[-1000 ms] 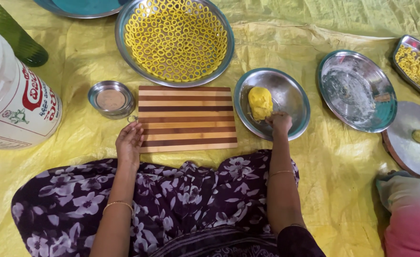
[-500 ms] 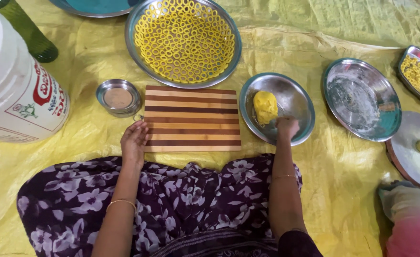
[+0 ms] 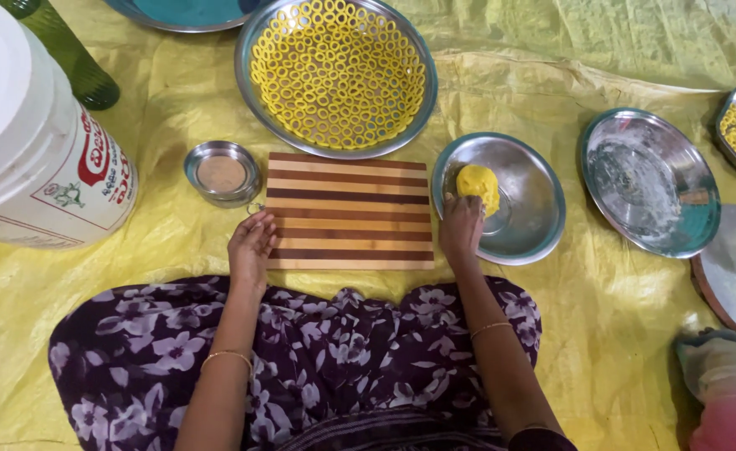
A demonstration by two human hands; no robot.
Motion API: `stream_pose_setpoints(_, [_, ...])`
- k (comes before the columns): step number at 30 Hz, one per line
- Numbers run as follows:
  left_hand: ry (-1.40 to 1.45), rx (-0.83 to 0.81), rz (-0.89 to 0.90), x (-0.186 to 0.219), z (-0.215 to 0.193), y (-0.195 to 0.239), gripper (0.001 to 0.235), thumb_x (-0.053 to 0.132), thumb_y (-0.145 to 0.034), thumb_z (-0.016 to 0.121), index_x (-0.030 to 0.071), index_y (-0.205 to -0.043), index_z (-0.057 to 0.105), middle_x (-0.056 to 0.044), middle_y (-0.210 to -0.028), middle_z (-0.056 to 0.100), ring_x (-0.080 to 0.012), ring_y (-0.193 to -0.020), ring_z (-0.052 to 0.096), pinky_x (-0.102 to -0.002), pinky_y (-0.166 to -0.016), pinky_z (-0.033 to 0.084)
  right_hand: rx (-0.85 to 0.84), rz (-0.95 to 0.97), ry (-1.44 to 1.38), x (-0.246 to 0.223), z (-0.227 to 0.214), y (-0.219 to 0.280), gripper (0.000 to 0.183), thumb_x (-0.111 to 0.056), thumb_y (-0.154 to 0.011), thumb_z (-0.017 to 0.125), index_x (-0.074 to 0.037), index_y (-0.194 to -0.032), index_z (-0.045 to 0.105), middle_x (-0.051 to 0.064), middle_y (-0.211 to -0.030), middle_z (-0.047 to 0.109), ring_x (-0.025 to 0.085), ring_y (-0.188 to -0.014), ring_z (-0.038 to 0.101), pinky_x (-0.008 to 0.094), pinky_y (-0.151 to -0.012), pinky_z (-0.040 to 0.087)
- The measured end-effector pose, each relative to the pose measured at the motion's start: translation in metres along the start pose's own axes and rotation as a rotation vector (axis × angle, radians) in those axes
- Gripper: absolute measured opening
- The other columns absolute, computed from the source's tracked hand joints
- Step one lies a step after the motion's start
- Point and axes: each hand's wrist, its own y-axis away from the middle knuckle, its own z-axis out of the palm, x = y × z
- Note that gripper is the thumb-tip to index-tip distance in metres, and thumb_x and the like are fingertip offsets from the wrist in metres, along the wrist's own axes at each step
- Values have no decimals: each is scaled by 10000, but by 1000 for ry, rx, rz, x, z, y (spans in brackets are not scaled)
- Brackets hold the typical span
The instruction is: The person sits on a yellow tarp and repeatedly takes small pieces of yellow dough, rolls them into thin ropes on a wooden board, and joins the ends to form rings. The finished rings are placed into a large metal tray. A second person is visible kneading dough in a separate bowl to the right.
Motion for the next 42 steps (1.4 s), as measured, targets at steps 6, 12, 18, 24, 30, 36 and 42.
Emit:
stream_pose_setpoints(6, [-132, 59, 30, 0, 2, 2, 267, 78, -998, 587, 32, -1257, 629, -48, -1174, 713, -107, -981, 651, -255, -845, 528, 184, -247, 127, 16, -25, -20, 207, -107, -1001, 560, 37, -1085, 683, 216, -1157, 622, 349, -1136, 575, 483, -972, 510])
stream_pose_setpoints(12, [-133, -29, 120, -10, 7, -5, 238, 70, -988, 605, 38, -1218, 654, -37, -1160, 724, -88, -1009, 653, -219, -839, 511, 220, -119, -256, -6, -27, -5, 280, -5, -962, 635, 12, -1240, 607, 173, -1122, 632, 312, -972, 635, 433, -826, 559])
stream_pose_setpoints(18, [-854, -20, 269, -20, 28, 2, 276, 117, -938, 674, 53, -1207, 671, -79, -1188, 720, -226, -1119, 658, -335, -1007, 517, -80, -438, -259, -77, 5, 57, 182, -31, -816, 764, -34, -963, 656, 172, -1028, 650, 339, -824, 671, 454, -702, 552])
stream_pose_setpoints(24, [-1337, -87, 415, -11, 37, 21, 497, 109, -855, 732, 56, -1331, 596, -159, -1374, 577, -355, -1320, 472, -453, -1069, 441, -163, -324, -154, -88, 14, 61, 44, -42, -922, 641, -28, -914, 682, 170, -963, 657, 369, -841, 661, 479, -739, 535])
stream_pose_setpoints(30, [-1549, -164, 545, -12, 43, 16, 692, 158, -822, 775, -32, -1424, 491, -239, -1493, 468, -412, -1432, 348, -462, -1210, 301, -216, -319, 84, -84, 15, 63, 141, 3, -969, 570, 1, -1085, 650, 201, -1093, 656, 361, -939, 670, 464, -785, 561])
stream_pose_setpoints(36, [-1690, -178, 478, -13, 42, 16, 794, 167, -814, 784, -33, -1486, 412, -264, -1606, 294, -452, -1522, 139, -540, -1241, 140, -154, -552, 734, -102, 17, 102, 618, 29, -778, 537, 61, -1393, 476, 252, -1383, 553, 358, -1156, 617, 440, -934, 554])
stream_pose_setpoints(42, [-1750, -177, 413, -12, 44, 17, 884, 140, -784, 795, -15, -1541, 365, -270, -1645, 209, -462, -1538, 101, -577, -1240, 120, -294, -235, 249, -86, 6, 80, 365, 47, -968, 574, 33, -1333, 579, 253, -1223, 621, 357, -1038, 651, 492, -892, 564])
